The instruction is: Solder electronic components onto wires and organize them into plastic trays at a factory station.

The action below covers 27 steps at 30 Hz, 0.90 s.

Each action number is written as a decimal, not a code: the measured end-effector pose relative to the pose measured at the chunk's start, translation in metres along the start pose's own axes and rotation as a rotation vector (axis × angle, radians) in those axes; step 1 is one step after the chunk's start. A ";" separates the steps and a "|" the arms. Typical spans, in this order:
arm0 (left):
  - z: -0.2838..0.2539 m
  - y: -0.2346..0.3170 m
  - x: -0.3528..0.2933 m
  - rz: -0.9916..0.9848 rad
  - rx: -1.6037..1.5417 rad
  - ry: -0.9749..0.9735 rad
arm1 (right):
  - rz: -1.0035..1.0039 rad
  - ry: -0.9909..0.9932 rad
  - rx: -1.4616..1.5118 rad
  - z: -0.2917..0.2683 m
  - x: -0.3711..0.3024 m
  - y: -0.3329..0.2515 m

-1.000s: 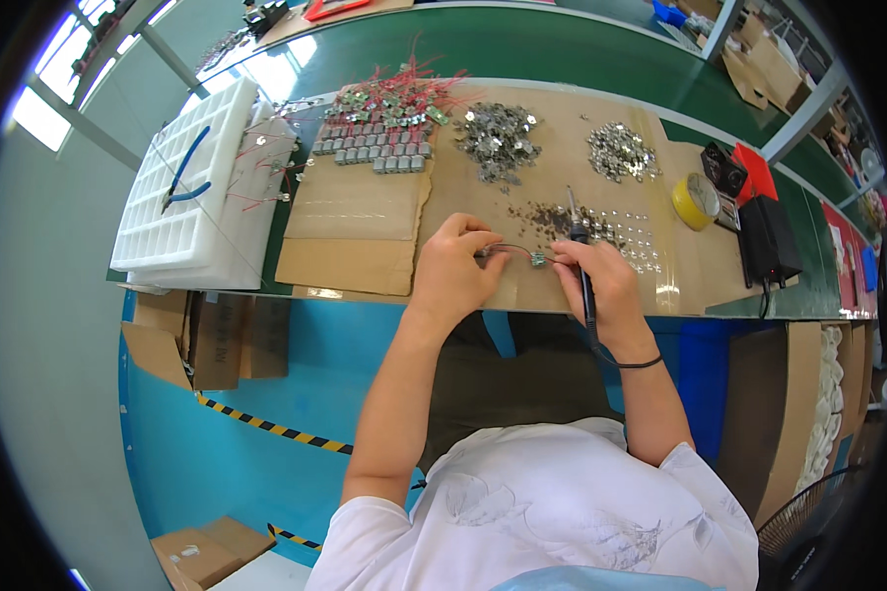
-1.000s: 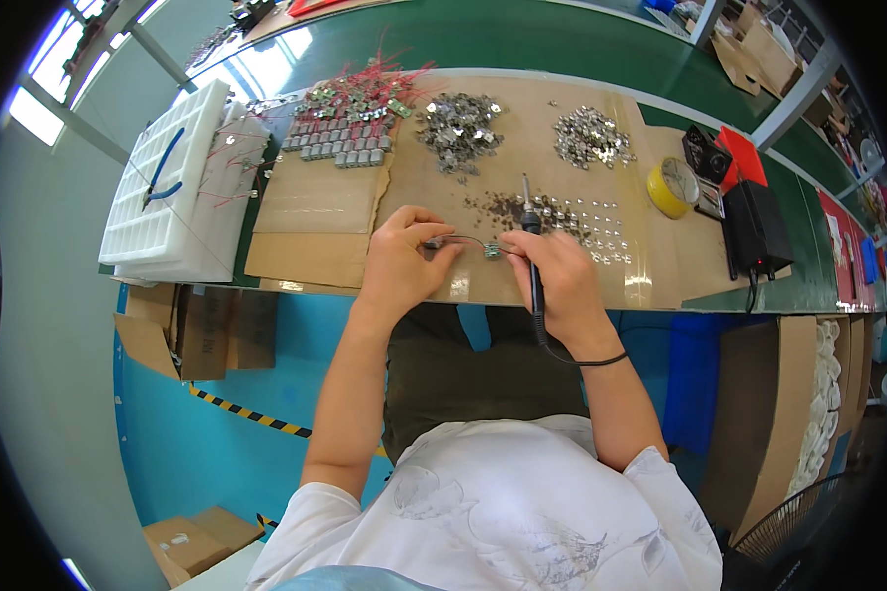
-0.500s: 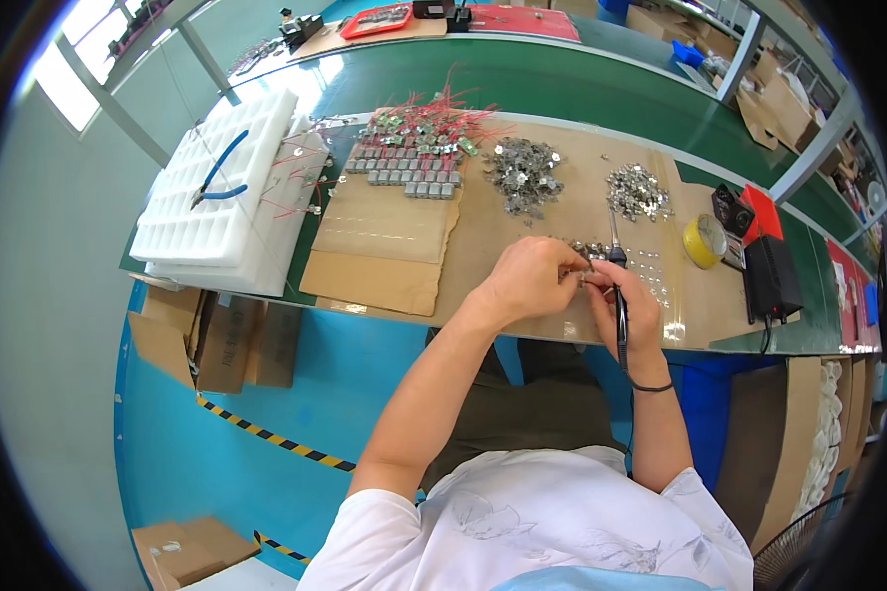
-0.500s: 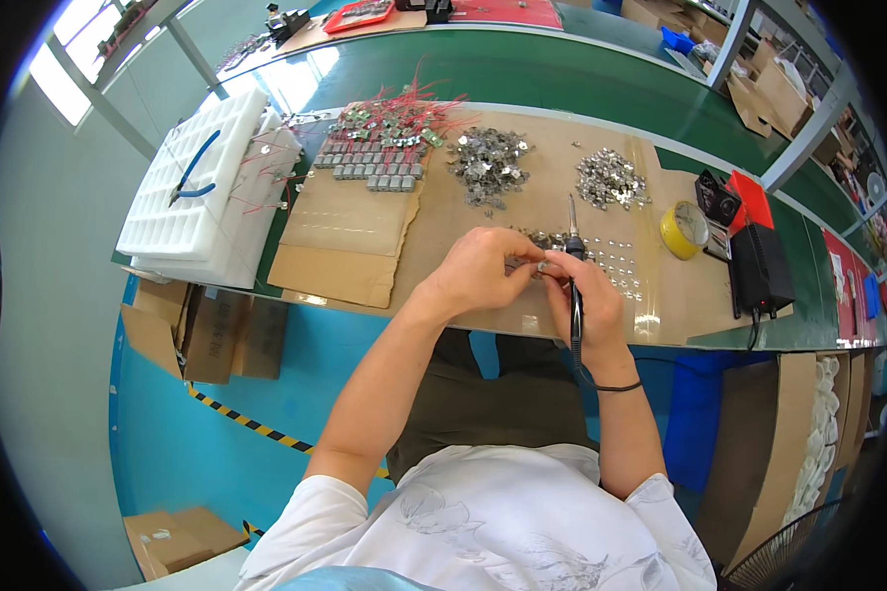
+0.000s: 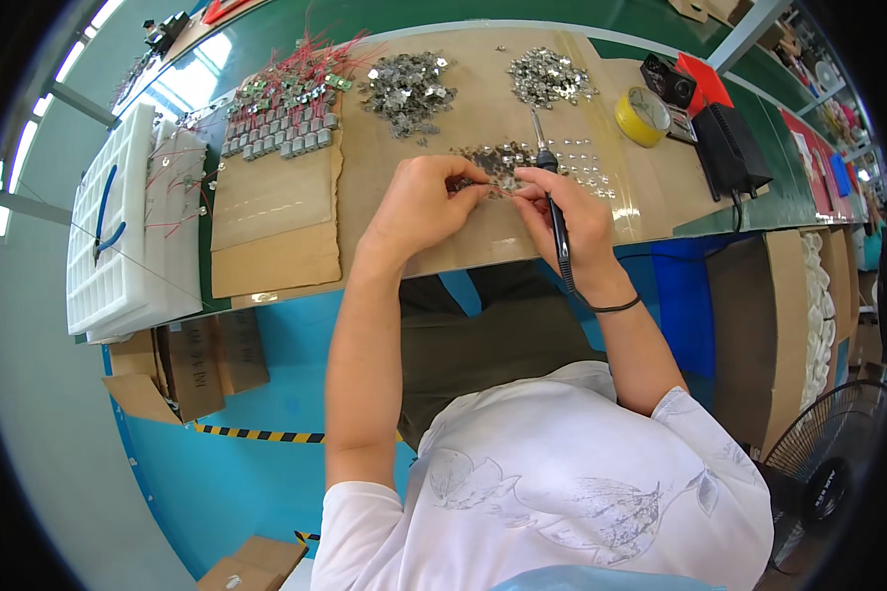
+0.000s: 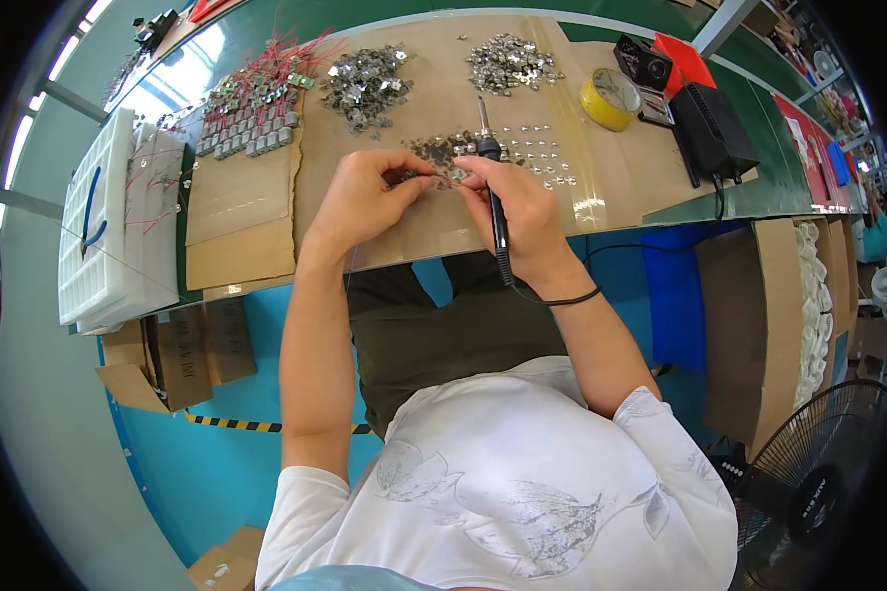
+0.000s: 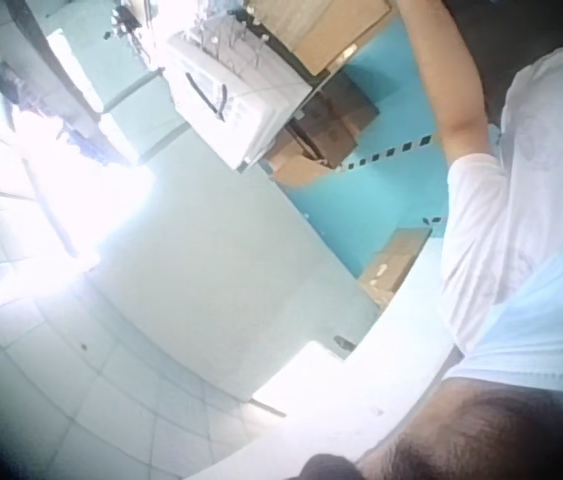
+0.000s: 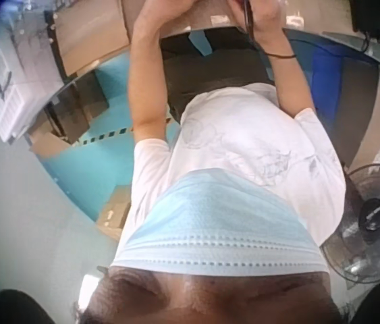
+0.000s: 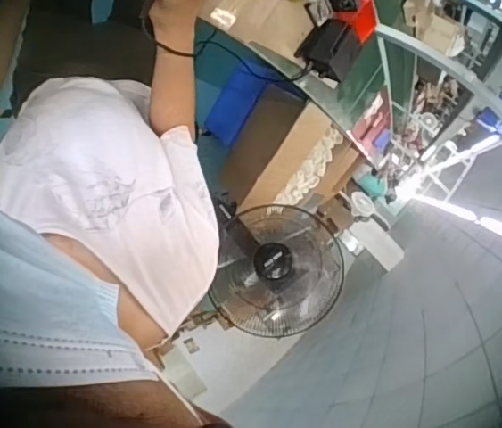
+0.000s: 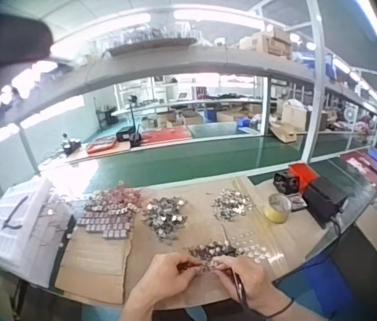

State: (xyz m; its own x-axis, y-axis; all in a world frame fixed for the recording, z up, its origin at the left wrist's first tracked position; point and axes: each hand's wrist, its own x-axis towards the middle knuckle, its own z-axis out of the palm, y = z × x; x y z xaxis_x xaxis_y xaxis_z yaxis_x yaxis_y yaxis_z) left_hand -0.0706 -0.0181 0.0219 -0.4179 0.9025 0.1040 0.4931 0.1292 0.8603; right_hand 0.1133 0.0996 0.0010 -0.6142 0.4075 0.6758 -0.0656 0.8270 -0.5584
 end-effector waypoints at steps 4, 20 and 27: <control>0.002 0.003 0.002 -0.059 -0.022 0.001 | -0.018 0.020 -0.014 0.000 -0.005 -0.001; 0.045 0.004 -0.014 0.156 0.515 0.293 | 0.129 -0.032 0.363 -0.039 -0.013 0.025; 0.059 0.003 -0.019 0.230 0.540 0.414 | 0.339 0.034 0.553 -0.037 -0.027 0.028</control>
State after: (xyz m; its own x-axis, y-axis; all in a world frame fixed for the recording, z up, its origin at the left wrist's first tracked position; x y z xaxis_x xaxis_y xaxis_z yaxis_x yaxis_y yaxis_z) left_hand -0.0163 -0.0105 -0.0064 -0.4606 0.7152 0.5257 0.8672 0.2363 0.4383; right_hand 0.1565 0.1261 -0.0149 -0.6476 0.6306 0.4278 -0.2728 0.3324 -0.9028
